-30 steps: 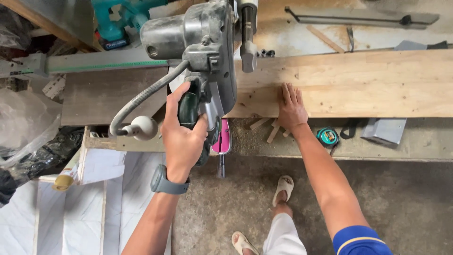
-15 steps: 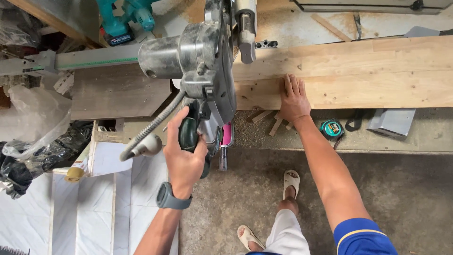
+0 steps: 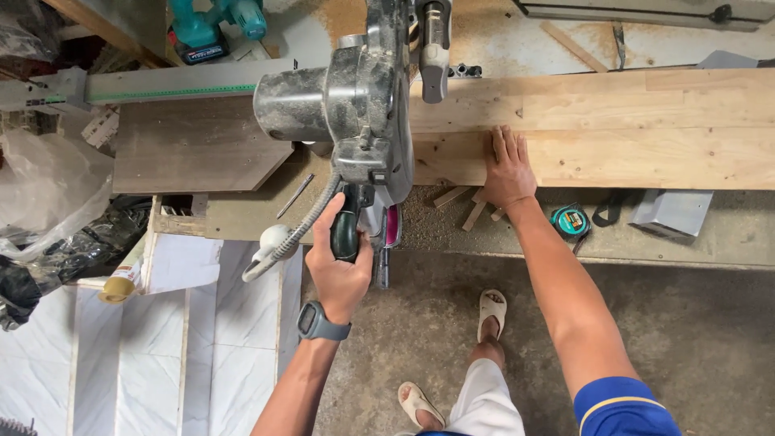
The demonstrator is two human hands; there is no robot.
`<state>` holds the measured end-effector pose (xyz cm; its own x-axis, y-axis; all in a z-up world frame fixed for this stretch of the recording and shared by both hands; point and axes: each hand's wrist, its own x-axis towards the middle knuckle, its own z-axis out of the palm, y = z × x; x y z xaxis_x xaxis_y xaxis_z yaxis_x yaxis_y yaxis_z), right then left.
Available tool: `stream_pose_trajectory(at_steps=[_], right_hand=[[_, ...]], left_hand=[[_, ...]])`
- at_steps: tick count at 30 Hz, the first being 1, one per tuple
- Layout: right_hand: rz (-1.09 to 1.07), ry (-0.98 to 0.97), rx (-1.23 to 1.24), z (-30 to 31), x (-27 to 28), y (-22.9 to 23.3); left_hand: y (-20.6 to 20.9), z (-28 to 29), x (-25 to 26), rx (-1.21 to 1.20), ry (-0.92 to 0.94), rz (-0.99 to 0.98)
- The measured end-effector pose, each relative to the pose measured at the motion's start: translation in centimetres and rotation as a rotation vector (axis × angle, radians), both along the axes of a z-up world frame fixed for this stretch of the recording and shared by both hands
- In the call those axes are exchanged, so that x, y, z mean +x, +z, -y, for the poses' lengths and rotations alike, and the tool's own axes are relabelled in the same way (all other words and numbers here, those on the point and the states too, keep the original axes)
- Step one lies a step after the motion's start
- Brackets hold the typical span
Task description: The person positions a wooden plank on a workbench and uses a circular saw to cut it. They then use a leaf blower to clear sawdust from the work area. The person repeats the cutting process on the plank multiple times.
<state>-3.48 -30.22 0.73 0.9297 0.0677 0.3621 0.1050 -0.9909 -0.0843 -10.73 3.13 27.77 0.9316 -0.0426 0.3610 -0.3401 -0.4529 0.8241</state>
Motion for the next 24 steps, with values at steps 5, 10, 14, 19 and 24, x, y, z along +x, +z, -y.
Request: stream_pose_trajectory(at_steps=[5,10,14,19,24], right_hand=[[0.0,-0.022,-0.039,0.0,0.2,-0.6],[0.014,-0.025,-0.038,0.1,0.3,-1.5],[0.046,-0.026,-0.04,-0.2,0.2,-0.1],[0.07,-0.007,-0.051,-0.1,0.2,-0.5],[0.102,-0.005,-0.059,0.1,0.5,-1.3]], left_hand=[[-0.3,0.1,0.5,-0.009,-0.015,0.014],[-2.6,-0.3,0.2,-0.028,-0.015,0.071],[-3.3,-0.4,0.0,-0.038,-0.033,0.085],[-6.6,-0.9,-0.7,-0.011,0.034,0.129],[-8.2,-1.3,-0.9,-0.012,0.034,0.145]])
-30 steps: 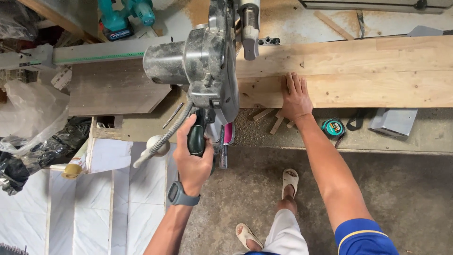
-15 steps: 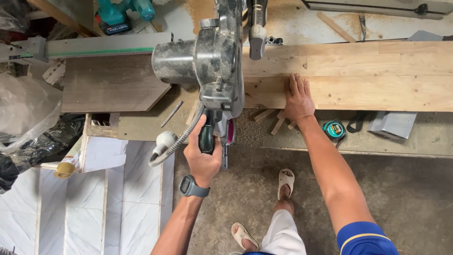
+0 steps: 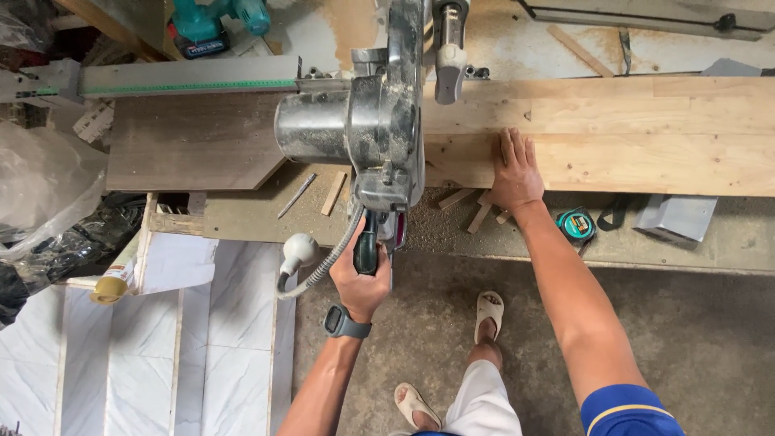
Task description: The person positions a wooden plank on a workbench and uses a circular saw to cut it. They then use a leaf blower to clear sawdust from the work area. The person repeats the cutting process on the plank multiple times.
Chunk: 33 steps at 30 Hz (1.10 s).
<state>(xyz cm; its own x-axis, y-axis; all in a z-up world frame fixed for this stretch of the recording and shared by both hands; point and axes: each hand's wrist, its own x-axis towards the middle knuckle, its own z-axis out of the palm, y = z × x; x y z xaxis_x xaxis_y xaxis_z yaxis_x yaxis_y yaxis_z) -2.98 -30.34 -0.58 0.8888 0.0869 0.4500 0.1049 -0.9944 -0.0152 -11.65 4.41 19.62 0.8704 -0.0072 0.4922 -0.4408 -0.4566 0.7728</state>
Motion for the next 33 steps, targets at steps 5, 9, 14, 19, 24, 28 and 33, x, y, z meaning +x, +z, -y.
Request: stream_pose_trajectory(at_steps=[5,9,14,19,24,28,33], right_hand=[[0.031,0.011,0.001,-0.3,-0.1,1.0],[0.046,0.024,0.012,0.1,-0.2,0.1],[0.034,0.005,-0.003,-0.1,-0.2,0.1],[0.012,-0.031,-0.007,-0.2,-0.2,0.0],[-0.005,-0.034,-0.013,0.6,0.3,-2.7],[0.007,-0.023,-0.025,-0.6,-0.7,1.7],[0.02,-0.049,-0.045,-1.0,-0.5,2.0]], left_hand=[[-2.1,-0.1,0.5,-0.006,0.015,0.021],[-3.2,0.3,0.7,-0.056,0.003,0.072],[-3.4,0.6,1.7,-0.073,-0.009,0.113],[-2.4,1.5,3.4,-0.077,-0.015,0.133],[-2.7,2.1,4.7,-0.073,0.002,0.142],[-3.7,2.3,5.9,-0.078,0.002,0.145],[-1.8,3.1,7.6,-0.07,-0.011,0.159]])
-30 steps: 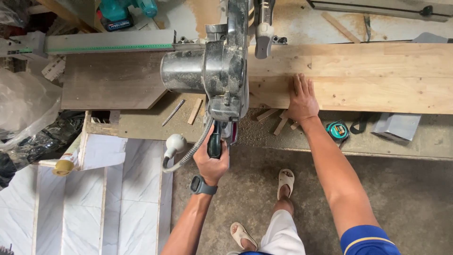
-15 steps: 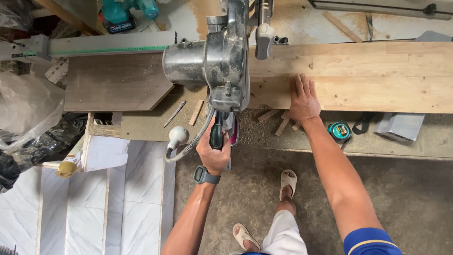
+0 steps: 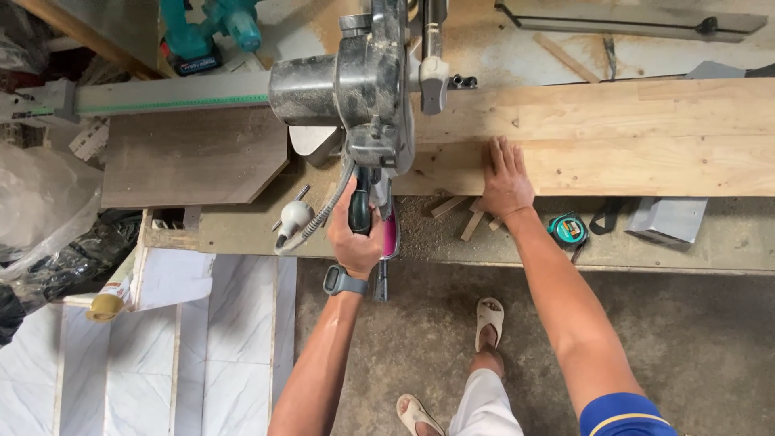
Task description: The person positions a wooden plank on a workbench and uses a circular saw to cut it. They then use a leaf blower to clear sawdust from the work area. The person repeats the cutting process on the plank multiple times.
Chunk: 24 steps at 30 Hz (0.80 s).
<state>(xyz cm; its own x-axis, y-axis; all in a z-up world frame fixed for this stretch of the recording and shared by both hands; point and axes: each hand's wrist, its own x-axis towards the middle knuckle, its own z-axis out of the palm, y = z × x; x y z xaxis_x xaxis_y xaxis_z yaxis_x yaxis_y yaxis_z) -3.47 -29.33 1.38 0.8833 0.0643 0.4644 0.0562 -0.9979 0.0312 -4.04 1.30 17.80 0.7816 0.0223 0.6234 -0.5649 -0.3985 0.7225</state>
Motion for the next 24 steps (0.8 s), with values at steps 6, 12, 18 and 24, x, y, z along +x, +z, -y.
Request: stream_pose_trajectory(at_steps=[6,12,18,24], right_hand=[[-0.019,-0.018,-0.006,-0.3,-0.4,1.8],[-0.024,-0.014,-0.023,-0.4,-0.4,1.9],[-0.01,-0.024,-0.025,0.0,-0.1,0.5],[-0.05,-0.033,-0.013,-0.5,-0.4,1.9]], left_hand=[[-1.4,1.0,2.4,0.036,0.041,0.024],[0.3,1.8,4.2,0.035,0.035,0.028],[-0.9,2.2,5.6,0.033,0.029,0.024],[0.4,2.9,6.8,0.05,0.022,0.009]])
